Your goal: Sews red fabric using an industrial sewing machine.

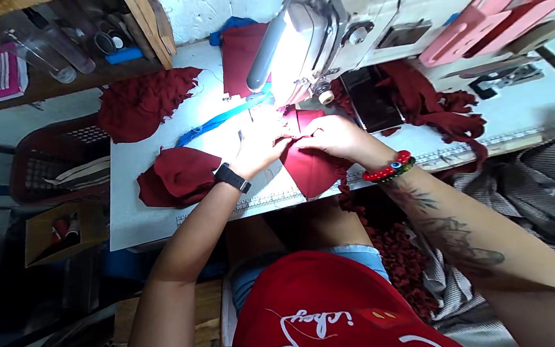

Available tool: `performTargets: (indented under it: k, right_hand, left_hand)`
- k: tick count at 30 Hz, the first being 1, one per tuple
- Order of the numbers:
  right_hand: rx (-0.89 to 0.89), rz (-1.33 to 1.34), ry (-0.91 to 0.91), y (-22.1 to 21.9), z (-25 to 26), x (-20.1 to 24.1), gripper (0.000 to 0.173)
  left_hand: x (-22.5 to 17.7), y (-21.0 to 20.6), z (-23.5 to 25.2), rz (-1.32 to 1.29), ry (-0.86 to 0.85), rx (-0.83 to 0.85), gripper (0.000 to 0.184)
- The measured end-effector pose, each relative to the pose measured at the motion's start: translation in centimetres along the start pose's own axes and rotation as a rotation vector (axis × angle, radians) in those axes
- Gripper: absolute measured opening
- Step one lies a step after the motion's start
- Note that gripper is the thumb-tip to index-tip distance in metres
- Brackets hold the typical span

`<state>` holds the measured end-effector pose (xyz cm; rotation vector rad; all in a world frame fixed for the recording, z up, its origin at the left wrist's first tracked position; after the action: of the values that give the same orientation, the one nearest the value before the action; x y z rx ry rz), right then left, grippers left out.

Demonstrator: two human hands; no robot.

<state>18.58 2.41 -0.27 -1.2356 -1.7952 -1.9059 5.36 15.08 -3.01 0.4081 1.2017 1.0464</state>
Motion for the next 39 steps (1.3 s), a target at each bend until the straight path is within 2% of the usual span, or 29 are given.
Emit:
performTargets:
  k: [3, 7, 11, 15, 17, 19, 22, 26, 30, 32, 35, 37, 39]
  right_hand:
    - [-0.166, -0.125, 0.182, -0.9, -2.4, 0.5, 0.021]
    - [-0.300, -0.329, 0.339, -2.7, -3.4, 0.7, 0.012]
    - [-0.252, -0.461, 0.339, -4.5, -4.1, 2.3, 0.013]
    - [-0.198, -0.475, 0.349, -5.5, -5.5, 2.0, 0.024]
    - [-0.179, -0.458, 0.364, -5.4, -5.6, 1.8, 0.021]
    - [-0.160, -0.432, 0.373, -5.1, -5.6, 1.7, 0.015]
    - [-0.126, -0.310, 0.288, -3.8, -5.2, 1.2, 0.019]
    - [-0.026, 0.106, 0.072, -0.9, -5.8, 1.0, 0.042]
    - [0.094, 0.365, -0.095, -0.2, -4.4, 0.5, 0.038]
    - [0.105, 0.372, -0.098, -0.3, -3.8, 0.0, 0.026]
    - [0.094, 0.228, -0.044, -0.2, -3.7, 0.0, 0.011]
    - [0.063, 0.163, -0.038, -0.1, -3.6, 0.1, 0.015]
    - [0.056, 0.209, -0.096, -0.1, -3.4, -0.1, 0.025]
  left_hand:
    - [0.1, -0.1, -0.1, 0.002, 0.018, 0.020, 0.024]
    - [0.2, -0.1, -0.1, 0.006, -0.001, 0.031, 0.022]
    - [-0.7, 0.7, -0.5, 0.049, -0.011, 0.098, 0.023]
    - [-1.8, 1.4, -0.7, 0.137, -0.065, 0.086, 0.022]
    - [-2.8, 1.4, -0.8, 0.145, -0.180, 0.054, 0.024]
    - [-3.4, 0.8, -0.9, 0.189, -0.228, 0.105, 0.023]
    - [-3.1, -0.1, -1.1, 0.245, -0.170, 0.176, 0.016]
    - [-2.4, -0.8, -0.8, 0.108, -0.114, 0.165, 0.019]
    - [-2.3, 0.0, -0.6, 0.118, -0.070, 0.112, 0.019]
    - [-1.8, 0.1, -0.6, 0.061, -0.065, 0.103, 0.020]
    - [-1.1, -0.1, -0.7, -0.043, -0.095, 0.071, 0.019]
    - [-0.9, -0.3, -0.8, -0.087, -0.077, 0.068, 0.020]
    - [-0.9, -0.5, -0.9, -0.104, -0.044, 0.073, 0.021]
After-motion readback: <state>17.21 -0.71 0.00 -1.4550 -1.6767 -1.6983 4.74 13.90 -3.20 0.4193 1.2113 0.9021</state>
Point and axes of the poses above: each hand's wrist, its own z-axis towards the middle knuckle, its own y-axis out of the back of the hand, x = y × z, the point moved 4 cm from there along z, towards the middle knuckle
